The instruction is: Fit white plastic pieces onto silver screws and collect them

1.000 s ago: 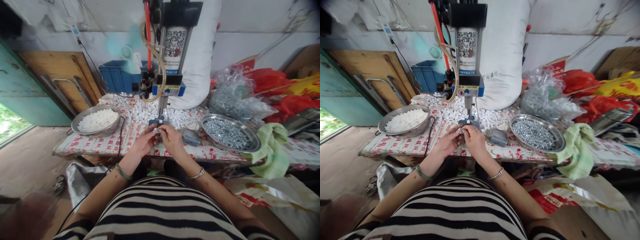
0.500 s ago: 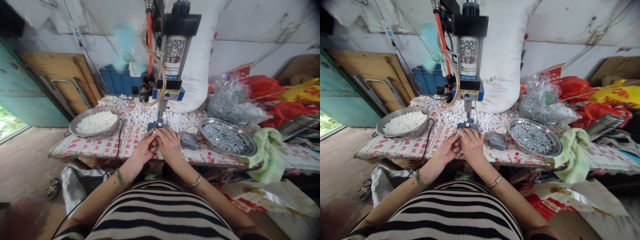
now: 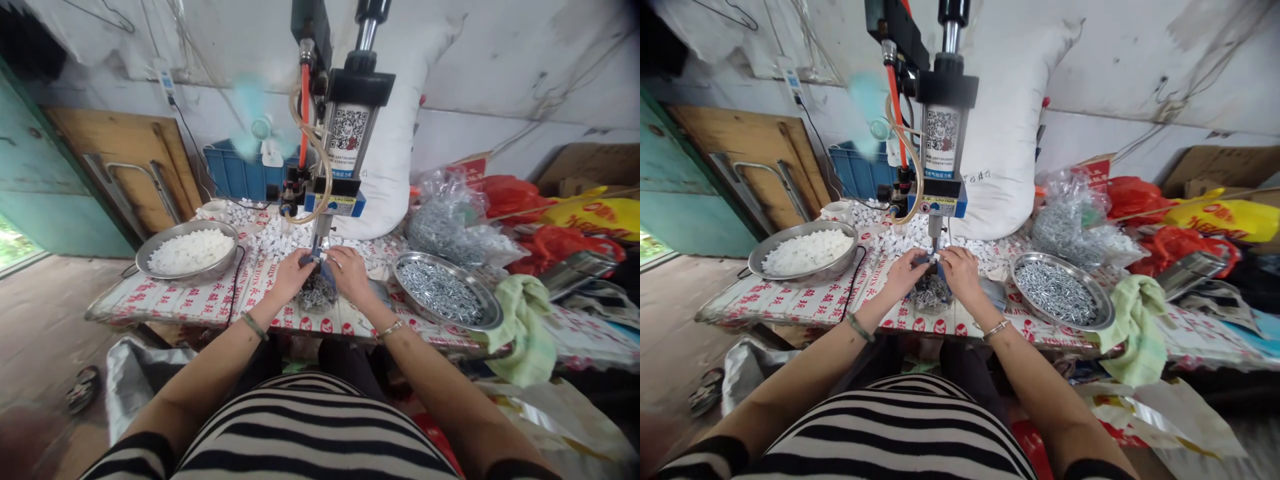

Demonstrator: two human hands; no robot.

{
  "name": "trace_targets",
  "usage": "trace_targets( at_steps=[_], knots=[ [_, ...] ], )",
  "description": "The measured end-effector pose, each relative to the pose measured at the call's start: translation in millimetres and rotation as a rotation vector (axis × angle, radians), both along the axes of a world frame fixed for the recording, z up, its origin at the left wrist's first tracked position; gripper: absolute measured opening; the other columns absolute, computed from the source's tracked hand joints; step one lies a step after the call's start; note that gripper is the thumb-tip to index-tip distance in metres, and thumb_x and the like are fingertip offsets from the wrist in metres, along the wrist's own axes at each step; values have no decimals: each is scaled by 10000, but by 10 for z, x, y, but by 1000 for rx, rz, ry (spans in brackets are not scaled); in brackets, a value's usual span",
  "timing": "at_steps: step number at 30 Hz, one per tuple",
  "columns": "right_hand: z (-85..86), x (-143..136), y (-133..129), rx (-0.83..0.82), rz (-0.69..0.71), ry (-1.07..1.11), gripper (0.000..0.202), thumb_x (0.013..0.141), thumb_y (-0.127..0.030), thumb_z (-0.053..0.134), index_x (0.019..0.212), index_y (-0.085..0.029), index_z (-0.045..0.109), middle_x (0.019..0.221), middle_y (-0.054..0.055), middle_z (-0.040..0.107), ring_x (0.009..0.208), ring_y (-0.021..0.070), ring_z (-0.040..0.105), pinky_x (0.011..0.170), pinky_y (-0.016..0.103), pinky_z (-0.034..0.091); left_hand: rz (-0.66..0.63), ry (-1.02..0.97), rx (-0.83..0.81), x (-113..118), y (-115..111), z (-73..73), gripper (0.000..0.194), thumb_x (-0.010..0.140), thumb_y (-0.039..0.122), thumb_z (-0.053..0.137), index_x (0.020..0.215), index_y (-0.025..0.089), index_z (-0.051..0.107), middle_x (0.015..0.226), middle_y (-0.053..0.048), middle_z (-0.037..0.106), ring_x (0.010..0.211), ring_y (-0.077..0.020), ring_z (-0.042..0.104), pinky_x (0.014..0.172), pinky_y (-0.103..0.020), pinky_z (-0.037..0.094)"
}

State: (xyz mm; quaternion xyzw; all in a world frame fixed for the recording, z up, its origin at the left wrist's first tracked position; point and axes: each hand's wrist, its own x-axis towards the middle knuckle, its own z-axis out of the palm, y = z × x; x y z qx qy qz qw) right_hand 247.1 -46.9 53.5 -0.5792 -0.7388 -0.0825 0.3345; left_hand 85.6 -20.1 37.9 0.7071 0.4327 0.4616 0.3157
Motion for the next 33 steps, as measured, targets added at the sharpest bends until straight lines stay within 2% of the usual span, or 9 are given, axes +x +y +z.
trace_targets(
  at_steps=[3, 7, 17, 27, 33],
  knots=[
    [69, -86, 153, -67, -26, -78, 248, 845, -228, 466, 1007, -244, 653, 1110, 40, 615, 1035, 204, 488, 854, 341, 347, -62, -38, 4, 96, 122, -48, 314, 726, 172, 559, 1040, 181, 555, 964, -42, 654, 876, -163, 602, 826, -297, 435],
    [85, -150, 191, -116, -51, -174, 243, 838, -216, 477, 999, -260, 653, 1079, 38, 632, 1039, 214, 484, 837, 356, 329, -116, -92, -38, 117, 193, -98, 377, 704, 109, 548, 1077, 161, 537, 922, -45, 664, 849, -152, 616, 809, -289, 449],
    [97, -135, 183, -149, -82, -168, 261, 838, -212, 466, 1026, -235, 646, 1045, 55, 653, 1022, 213, 505, 810, 345, 324, -106, -130, -119, 103, 255, -149, 422, 691, 149, 602, 1110, 175, 566, 921, -46, 679, 876, -169, 628, 844, -306, 450],
    [110, -172, 169, -82, -46, -288, 259, 862, -202, 425, 991, -224, 648, 953, 64, 673, 991, 218, 519, 851, 370, 280, -81, 14, -5, 91, 239, -114, 353, 740, 192, 578, 1094, 186, 584, 934, -48, 683, 878, -176, 627, 838, -300, 449],
    [65, -166, 185, -141, -97, -157, 258, 849, -215, 450, 1026, -233, 637, 1022, 41, 665, 973, 199, 539, 796, 330, 312, -72, 17, 8, 99, 222, -114, 371, 741, 177, 576, 1112, 189, 571, 962, -48, 680, 909, -176, 623, 857, -297, 445]
  ],
)
